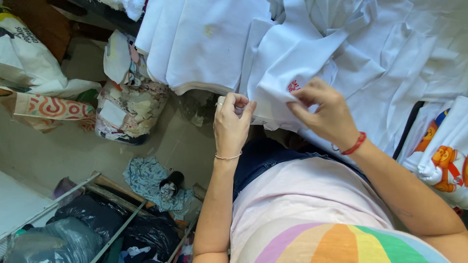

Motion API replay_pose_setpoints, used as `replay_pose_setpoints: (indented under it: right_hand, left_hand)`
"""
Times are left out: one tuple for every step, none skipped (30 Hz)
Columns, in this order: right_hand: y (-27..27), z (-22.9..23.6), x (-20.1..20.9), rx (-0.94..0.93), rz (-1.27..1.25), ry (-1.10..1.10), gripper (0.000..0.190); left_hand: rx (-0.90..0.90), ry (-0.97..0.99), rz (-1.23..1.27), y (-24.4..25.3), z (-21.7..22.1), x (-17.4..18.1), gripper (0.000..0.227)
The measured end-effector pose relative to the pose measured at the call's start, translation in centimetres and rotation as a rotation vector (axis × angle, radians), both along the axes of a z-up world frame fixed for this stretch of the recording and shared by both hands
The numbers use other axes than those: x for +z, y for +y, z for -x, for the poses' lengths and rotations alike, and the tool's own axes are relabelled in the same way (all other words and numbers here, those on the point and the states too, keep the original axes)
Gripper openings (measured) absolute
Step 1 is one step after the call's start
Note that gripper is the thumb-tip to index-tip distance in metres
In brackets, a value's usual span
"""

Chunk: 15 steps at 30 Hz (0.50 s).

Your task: Sorting, inspecting, and folding white fabric garments on a workbench

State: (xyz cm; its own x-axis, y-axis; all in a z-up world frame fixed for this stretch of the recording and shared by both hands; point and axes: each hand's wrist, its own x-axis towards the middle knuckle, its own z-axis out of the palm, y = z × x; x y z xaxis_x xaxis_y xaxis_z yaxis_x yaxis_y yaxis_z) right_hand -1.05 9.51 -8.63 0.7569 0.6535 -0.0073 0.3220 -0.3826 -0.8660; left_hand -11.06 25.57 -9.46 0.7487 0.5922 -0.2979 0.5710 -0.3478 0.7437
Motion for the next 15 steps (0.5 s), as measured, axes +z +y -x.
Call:
replay_pose_setpoints:
  right_hand:
    - [-0.4, -0.8, 0.5, -0.049, -0.011, 0.089, 0.011]
    - [-0.8, -1.5, 1.0, -0.1, -0.019, 0.179, 0.011]
    - [-1.5, -1.9, 1.2, -0.099, -0.016, 0.183, 0.011]
    - [-2.3, -2.3, 1.3, -0.162, -0.053, 0.281, 0.011]
    - [-3.1, -2.7, 1.5, -0.225, -0.089, 0.379, 0.014]
    - [-3.5, -2.9, 1.7, -0.227, -0.085, 0.377, 0.014]
    - [-3.8, -3.0, 1.9, -0.348, -0.135, 0.427, 0.011]
    - [-4.2, -3.2, 2.1, -0.471, -0.185, 0.476, 0.01]
    - [-5.3, -3.4, 2.0, -0.475, -0.181, 0.472, 0.01]
    - [-6.3, -3.6, 1.8, -0.532, -0.226, 0.445, 0.013]
    - [-7.2, -3.8, 1.6, -0.588, -0.271, 0.417, 0.017]
    - [-8.2, -4.0, 1.7, -0.589, -0.266, 0.421, 0.017]
    - [-9.2, -4.2, 1.9, -0.579, -0.292, 0.387, 0.019]
    - [-10.2, -4.5, 2.0, -0.572, -0.322, 0.35, 0.027]
    - [-11.1, -5.7, 2.2, -0.575, -0.321, 0.35, 0.027]
  left_hand:
    - [-0.006, -0.033, 0.005, 0.0, 0.0, 0.2, 0.018]
    - [-0.014, -0.066, 0.013, 0.0, 0.0, 0.4, 0.019]
    - [-0.013, -0.062, 0.015, -0.2, -0.1, 1.1, 0.019]
    - [-0.022, -0.117, 0.061, -0.5, -0.3, 1.7, 0.017]
    - [-0.031, -0.173, 0.107, -0.8, -0.6, 2.4, 0.017]
    - [-0.032, -0.175, 0.112, -1.5, -0.9, 2.2, 0.017]
    - [-0.075, -0.291, 0.014, -2.3, -1.2, 2.1, 0.011]
    - [-0.121, -0.408, -0.082, -3.1, -1.5, 1.9, 0.006]
    - [-0.122, -0.41, -0.076, -4.1, -1.8, 1.6, 0.006]
    - [-0.198, -0.463, -0.22, -5.1, -2.0, 1.3, 0.007]
    - [-0.276, -0.514, -0.365, -6.1, -2.3, 1.0, 0.008]
    - [-0.276, -0.51, -0.361, -6.7, -2.4, 0.0, 0.008]
    - [-0.299, -0.54, -0.476, -7.4, -2.4, -0.9, 0.007]
    - [-0.325, -0.575, -0.593, -8.0, -2.6, -1.8, 0.011]
    - [-0.327, -0.575, -0.591, -8.1, -2.5, -2.3, 0.011]
